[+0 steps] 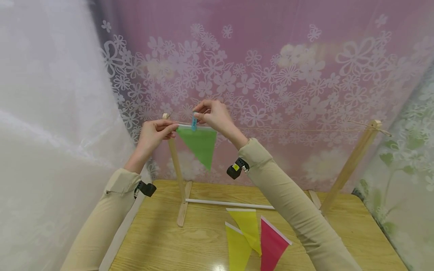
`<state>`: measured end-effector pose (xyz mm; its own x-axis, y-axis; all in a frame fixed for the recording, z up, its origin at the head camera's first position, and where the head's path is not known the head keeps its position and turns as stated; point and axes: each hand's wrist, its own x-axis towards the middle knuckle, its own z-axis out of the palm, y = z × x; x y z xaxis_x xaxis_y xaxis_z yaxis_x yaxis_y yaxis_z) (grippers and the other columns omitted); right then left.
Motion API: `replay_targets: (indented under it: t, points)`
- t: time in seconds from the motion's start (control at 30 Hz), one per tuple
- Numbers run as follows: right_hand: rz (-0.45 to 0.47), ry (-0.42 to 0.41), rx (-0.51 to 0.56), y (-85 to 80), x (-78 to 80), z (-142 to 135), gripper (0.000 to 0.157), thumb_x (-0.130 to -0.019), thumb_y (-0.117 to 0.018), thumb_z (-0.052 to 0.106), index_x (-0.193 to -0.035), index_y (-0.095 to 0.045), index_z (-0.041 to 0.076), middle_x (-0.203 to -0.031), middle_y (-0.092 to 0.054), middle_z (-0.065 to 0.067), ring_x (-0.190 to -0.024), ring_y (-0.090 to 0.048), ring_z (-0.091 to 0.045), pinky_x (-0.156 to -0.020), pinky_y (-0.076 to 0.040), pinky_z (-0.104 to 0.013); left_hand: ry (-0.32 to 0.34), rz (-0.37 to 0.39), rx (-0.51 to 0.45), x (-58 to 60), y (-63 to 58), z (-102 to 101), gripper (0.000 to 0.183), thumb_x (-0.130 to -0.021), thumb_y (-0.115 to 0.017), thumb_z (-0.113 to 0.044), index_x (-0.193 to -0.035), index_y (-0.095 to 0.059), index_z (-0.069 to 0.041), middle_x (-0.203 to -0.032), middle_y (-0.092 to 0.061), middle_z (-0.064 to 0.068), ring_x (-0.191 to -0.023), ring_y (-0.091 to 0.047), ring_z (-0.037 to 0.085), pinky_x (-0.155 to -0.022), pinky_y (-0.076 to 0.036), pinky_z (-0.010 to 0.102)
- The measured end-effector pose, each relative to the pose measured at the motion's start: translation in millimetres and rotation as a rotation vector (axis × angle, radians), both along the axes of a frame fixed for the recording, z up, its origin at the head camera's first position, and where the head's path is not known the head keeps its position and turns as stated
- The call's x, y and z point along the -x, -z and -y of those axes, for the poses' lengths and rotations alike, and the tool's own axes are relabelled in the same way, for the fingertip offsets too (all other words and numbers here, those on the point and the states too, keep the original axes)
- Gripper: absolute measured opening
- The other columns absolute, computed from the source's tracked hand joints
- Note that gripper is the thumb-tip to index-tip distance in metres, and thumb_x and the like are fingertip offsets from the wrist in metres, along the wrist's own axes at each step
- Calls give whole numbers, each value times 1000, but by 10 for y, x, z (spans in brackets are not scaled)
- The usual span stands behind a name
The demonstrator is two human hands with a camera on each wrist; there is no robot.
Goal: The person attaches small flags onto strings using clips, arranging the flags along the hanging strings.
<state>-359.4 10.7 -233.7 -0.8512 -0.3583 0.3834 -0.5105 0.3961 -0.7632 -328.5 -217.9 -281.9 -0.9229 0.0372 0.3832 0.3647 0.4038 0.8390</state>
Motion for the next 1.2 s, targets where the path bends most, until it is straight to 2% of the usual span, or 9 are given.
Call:
replay_targets:
  t: [0.13,0.5,0.83,1.2]
  points:
    - [1,-2,-5,4,2,1,17,-98,-69,14,-111,-72,5,-99,-70,-10,-83,-72,-21,-75,-59,-28,-4,-1,9,3,-2,1,35,-97,-70,-27,-119,-74,0,-91,-77,14,-72,-70,1,-72,-59,20]
    - [7,-4,-21,11,-15,6,16,-98,-68,15,-111,-72,5,-100,-70,-10,-84,-72,-21,-75,-60,-27,4,-6,11,3,-23,-2,34,-97,-71,-27,-119,-74,0,-95,-76,19,-71,-70,1,-72,-58,19]
    - [7,-5,-50,18,-17,5,17,-98,-69,17,-112,-72,7,-101,-71,-8,-85,-72,-20,-76,-59,-28,-7,4,20,-15,-25,2,36,-97,-71,-29,-118,-74,-1,-95,-76,19,-72,-70,3,-73,-59,22]
    - [7,1,-96,31,-12,5,20,-99,-68,19,-116,-71,8,-105,-71,-7,-88,-72,-19,-78,-59,-30,6,-2,21,-15,-15,1,35,-98,-70,-27,-119,-74,1,-98,-74,25,-73,-71,5,-73,-60,24]
